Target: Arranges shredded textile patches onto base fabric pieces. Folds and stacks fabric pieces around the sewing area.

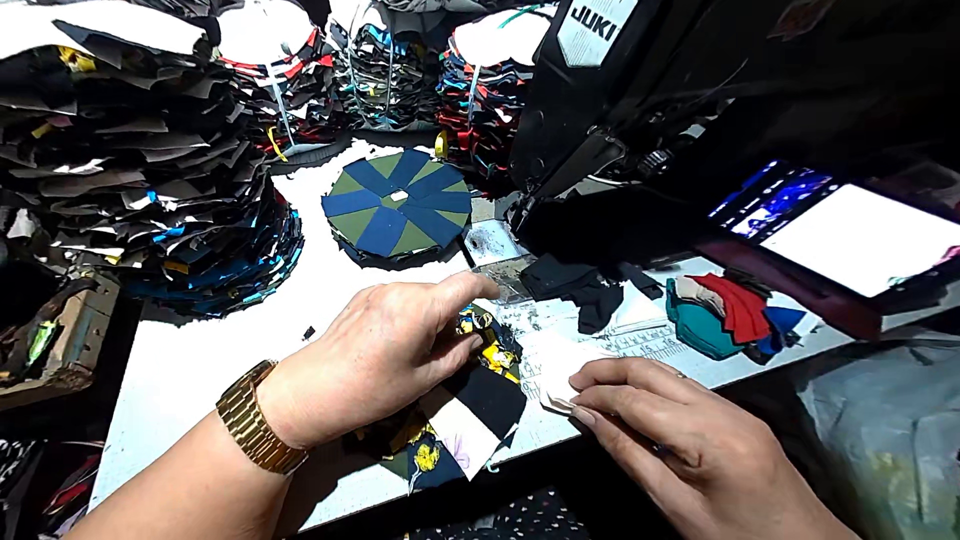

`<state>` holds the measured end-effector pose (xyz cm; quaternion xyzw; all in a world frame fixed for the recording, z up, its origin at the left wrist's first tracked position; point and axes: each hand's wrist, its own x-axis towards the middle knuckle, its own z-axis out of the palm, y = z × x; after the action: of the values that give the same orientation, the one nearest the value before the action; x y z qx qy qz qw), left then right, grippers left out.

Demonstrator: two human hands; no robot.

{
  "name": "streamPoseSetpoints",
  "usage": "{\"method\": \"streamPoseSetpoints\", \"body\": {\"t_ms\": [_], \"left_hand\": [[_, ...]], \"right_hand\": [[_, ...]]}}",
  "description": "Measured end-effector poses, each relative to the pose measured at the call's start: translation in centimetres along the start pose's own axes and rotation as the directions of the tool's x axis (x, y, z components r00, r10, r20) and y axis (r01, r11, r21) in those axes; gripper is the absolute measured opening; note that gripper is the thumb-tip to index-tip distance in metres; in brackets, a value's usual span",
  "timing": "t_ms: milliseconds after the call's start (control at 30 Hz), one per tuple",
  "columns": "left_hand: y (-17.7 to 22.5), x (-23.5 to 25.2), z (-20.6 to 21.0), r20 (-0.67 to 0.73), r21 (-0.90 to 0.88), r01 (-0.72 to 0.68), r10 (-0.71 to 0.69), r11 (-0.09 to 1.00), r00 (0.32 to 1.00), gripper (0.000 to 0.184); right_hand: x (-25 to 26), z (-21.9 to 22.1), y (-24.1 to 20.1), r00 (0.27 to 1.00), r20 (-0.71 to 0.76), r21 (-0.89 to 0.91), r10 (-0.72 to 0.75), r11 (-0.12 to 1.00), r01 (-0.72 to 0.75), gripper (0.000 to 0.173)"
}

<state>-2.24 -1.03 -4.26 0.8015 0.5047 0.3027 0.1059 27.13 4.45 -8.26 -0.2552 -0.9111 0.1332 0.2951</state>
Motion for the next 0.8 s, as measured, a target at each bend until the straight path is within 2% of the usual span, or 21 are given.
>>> {"method": "streamPoseSetpoints", "body": {"t_ms": [300,467,600,800], "left_hand": [[0.37,0.09,0.46,0.034,-0.155,-0.001,0.006,0.988,0.999,0.029],[0.28,0.11,0.6,0.021,-0.158,-0.033,0.037,0.987,0.999,0.028],[0.32,0.09,0.55,0.028,-0.152,-0.031,0.036,0.988,0.999,0.027],[0.34,0.09,0.59,0.026,-0.189,-0.023,0.028,0.982,0.999,0.027]], "right_hand": [[0.29,-0.39,0.04,0.99,0.003,0.111,0.138,0.984,-0.138,0.022],[0.3,-0.23,-0.18,0.998,0.03,0.039,0.053,0.998,-0.054,0.02],[0.26,0.28,-0.19,1.0,-0.004,-0.025,0.012,1.0,-0.013,0.022],[0.25,0.18,0.12,0.999,-0.011,0.04,0.052,0.998,-0.052,0.022]]}}
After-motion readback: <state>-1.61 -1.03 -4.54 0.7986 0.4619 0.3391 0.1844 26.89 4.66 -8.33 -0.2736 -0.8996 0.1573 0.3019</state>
